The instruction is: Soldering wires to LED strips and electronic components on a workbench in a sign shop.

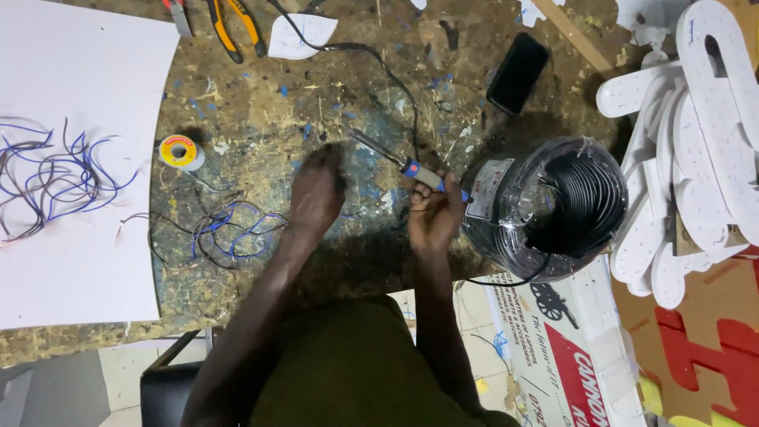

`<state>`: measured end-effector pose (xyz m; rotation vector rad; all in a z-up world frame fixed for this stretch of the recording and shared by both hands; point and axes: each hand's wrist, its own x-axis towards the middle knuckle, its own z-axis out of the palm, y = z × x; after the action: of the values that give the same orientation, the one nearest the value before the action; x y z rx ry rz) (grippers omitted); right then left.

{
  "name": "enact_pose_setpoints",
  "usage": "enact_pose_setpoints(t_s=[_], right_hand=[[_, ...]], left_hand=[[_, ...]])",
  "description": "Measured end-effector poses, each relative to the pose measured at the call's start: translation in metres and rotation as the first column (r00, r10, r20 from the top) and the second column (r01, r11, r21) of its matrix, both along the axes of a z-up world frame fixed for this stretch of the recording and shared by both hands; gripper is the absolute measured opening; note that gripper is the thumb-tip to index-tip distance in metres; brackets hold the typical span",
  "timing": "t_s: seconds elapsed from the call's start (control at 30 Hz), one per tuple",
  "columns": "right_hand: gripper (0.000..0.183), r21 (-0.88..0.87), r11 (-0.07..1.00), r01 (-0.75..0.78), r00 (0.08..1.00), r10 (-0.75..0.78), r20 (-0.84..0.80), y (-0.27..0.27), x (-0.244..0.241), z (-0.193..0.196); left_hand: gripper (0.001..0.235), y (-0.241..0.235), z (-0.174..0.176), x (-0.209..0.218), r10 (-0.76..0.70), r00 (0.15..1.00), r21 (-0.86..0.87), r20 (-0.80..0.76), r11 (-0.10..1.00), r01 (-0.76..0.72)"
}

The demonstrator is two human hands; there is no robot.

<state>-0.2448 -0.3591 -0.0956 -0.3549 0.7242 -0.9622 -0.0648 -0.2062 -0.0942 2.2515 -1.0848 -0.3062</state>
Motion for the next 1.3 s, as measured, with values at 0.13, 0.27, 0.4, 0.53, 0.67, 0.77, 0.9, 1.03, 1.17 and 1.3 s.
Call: enact_pose_setpoints(t_s=[0.13,0.27,0.4,0.53,0.67,0.77,0.9,1.03,1.17,1.3], right_hand=[[0.023,-0.001,0.999,-0.047,0.999,0.047,0.025,-0.001,0.003,0.007],[0.025,-0.001,0.998,-0.064,0.998,0.064,0.027,0.002,0.009,0.009],[0.025,-0.018,0.994,-0.108,0.994,0.108,-0.008,0.011,0.020,0.006],[0.025,-0.075,0.981,-0.177,0.983,0.173,-0.058,0.030,0.032,-0.017],[0.018,-0.176,0.950,-0.259,0.961,0.234,-0.150,0.065,0.053,0.000],[0.017,-0.231,0.926,-0.300,0.944,0.252,-0.212,0.086,0.063,0.017],[0.014,-0.298,0.879,-0.371,0.920,0.306,-0.245,0.094,0.063,0.005],[0.016,-0.338,0.857,-0.389,0.915,0.318,-0.247,0.100,0.066,0.006],[0.017,-0.367,0.831,-0.418,0.907,0.355,-0.228,0.099,0.066,-0.004],[0.016,-0.373,0.822,-0.431,0.900,0.360,-0.247,0.104,0.068,0.008]], left_hand=[[0.052,0.023,0.032,0.004,0.016,1.000,-0.157,-0.009,0.987,-0.017],[0.018,0.074,0.076,0.009,0.203,0.979,-0.350,0.014,0.918,-0.185],[0.007,0.136,0.092,0.025,0.442,0.896,-0.496,-0.041,0.769,-0.402],[0.007,0.173,0.058,0.044,0.499,0.852,-0.444,-0.159,0.734,-0.514],[0.010,0.173,0.059,0.041,0.503,0.842,-0.321,-0.196,0.779,-0.539],[0.007,0.168,0.052,0.037,0.522,0.822,-0.311,-0.226,0.761,-0.569],[0.007,0.171,0.040,0.034,0.533,0.821,-0.370,-0.206,0.734,-0.569],[0.006,0.175,0.035,0.036,0.509,0.840,-0.390,-0.187,0.746,-0.540],[0.008,0.178,0.031,0.036,0.499,0.843,-0.409,-0.198,0.740,-0.534],[0.008,0.180,0.026,0.038,0.484,0.846,-0.432,-0.225,0.728,-0.532]])
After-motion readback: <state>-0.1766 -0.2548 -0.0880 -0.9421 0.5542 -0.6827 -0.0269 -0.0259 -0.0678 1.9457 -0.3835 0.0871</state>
